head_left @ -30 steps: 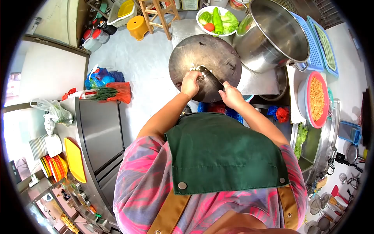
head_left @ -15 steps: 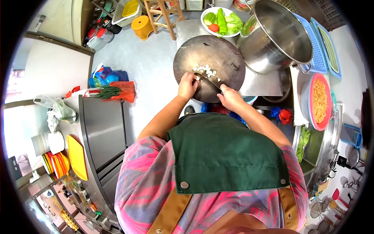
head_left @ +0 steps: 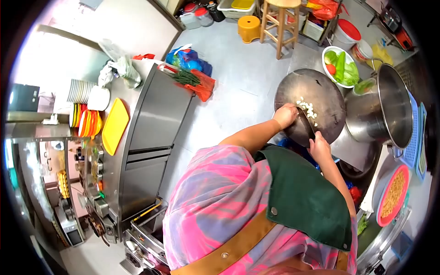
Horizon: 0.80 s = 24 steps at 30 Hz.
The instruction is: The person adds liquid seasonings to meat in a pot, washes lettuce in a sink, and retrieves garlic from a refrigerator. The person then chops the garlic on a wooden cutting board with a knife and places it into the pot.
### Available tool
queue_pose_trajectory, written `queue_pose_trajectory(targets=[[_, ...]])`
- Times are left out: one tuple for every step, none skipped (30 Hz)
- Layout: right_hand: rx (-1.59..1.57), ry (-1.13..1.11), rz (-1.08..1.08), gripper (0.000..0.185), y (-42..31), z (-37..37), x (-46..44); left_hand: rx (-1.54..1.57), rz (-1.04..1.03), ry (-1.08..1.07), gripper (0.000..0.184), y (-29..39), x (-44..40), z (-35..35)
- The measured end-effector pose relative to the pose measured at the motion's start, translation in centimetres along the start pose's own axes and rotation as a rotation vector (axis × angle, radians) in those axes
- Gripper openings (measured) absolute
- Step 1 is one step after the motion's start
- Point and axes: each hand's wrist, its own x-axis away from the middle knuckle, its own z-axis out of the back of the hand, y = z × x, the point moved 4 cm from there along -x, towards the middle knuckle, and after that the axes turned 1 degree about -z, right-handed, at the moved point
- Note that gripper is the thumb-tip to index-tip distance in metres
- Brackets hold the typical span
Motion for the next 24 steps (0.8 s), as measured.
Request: queue_pose_trajectory(targets=[[0.021,-0.038,-0.035,0.022,0.1,-0.2,0.0,0.018,-0.012,-0.012,0.01,0.2,0.0,0.1],[0.023,-0.037,-0.034,0.022,0.2,-0.4,-0.2,-0.012,-0.041,-0.02,0.01,0.4,-0.1,0.3],[0.023,-0.044,-0.032,0.022,0.4,-0.8,-0.3,-0.006,-0.044,-0.019,0.01,0.3,-0.1,0.2],[0.024,-0.052,-0.034,0.022,0.7,-0.9,-0.3,0.004,-0.025,-0.016,0.009,0.1,0.0,-0.1],[0.029,-0.049,-0.041,0.022,0.9,-0.6,-0.2,0.013,-0.006,-0.013,0.009,-0.1,0.0,-0.3],[0.012,-0.037,-0.023,0.022,0.8,-0.4,-0.2,0.015,-0.015,-0.005,0.005,0.2,-0.1,0.1],[-0.006,-0.026,-0.004,0.022,0.6,-0.3,-0.2,0.018,-0.018,-0.006,0.005,0.2,-0.1,0.2],[-0.005,-0.024,-0.006,0.022,0.5,-0.3,-0.1,0.013,-0.015,-0.004,0.005,0.2,-0.1,0.3],[-0.007,-0.003,0.008,0.022,0.3,-0.2,-0.1,0.01,-0.011,-0.002,0.005,0.2,0.0,0.3],[-0.01,0.014,0.019,0.022,0.2,-0.1,0.2,0.016,-0.009,-0.006,0.005,0.2,0.1,0.2],[-0.009,0.009,0.008,0.022,0.3,-0.3,0.4,0.02,-0.009,-0.002,0.004,0.1,0.3,0.1],[-0.015,-0.031,-0.015,0.022,0.5,-0.7,0.1,0.025,-0.012,0.002,0.004,0.0,0.4,0.1],[-0.02,-0.068,-0.037,0.022,0.6,-0.9,-0.1,0.029,-0.017,0.007,0.004,-0.1,0.3,0.1],[-0.037,-0.05,-0.028,0.022,0.6,-0.8,0.0,0.059,-0.036,0.015,0.003,0.1,0.2,0.4],[-0.035,-0.045,-0.043,0.022,0.8,-0.8,0.0,0.199,0.059,0.07,0.002,0.2,0.1,0.9],[-0.085,-0.026,-0.025,0.023,1.0,-0.8,-0.1,0.268,0.157,0.157,0.005,-0.2,0.1,0.8],[-0.135,-0.004,-0.016,0.023,1.4,-1.0,0.0,0.343,0.254,0.234,0.008,-0.6,0.1,0.5],[-0.177,0.079,-0.035,0.024,1.5,-0.9,0.2,0.433,0.347,0.264,0.012,-0.7,-0.3,0.4],[-0.207,0.101,-0.069,0.025,1.8,-0.7,0.5,0.526,0.444,0.286,0.015,-0.9,-0.7,0.3],[-0.205,0.105,-0.087,0.025,2.0,-0.5,0.5,0.45,0.385,0.223,0.018,-1.4,-1.2,-0.3],[-0.205,0.108,-0.103,0.026,2.3,-0.3,0.6,0.374,0.322,0.161,0.022,-1.4,-1.6,-0.6],[-0.216,0.098,-0.126,0.026,2.4,-0.1,0.7,0.309,0.3,0.126,0.025,-0.9,-1.5,-1.0],[-0.231,0.089,-0.141,0.026,2.4,0.2,0.7,0.238,0.274,0.096,0.028,-0.2,-1.6,-0.9],[-0.193,0.076,-0.15,0.026,2.2,0.5,0.7,0.254,0.244,0.045,0.032,0.2,-1.5,-0.9]])
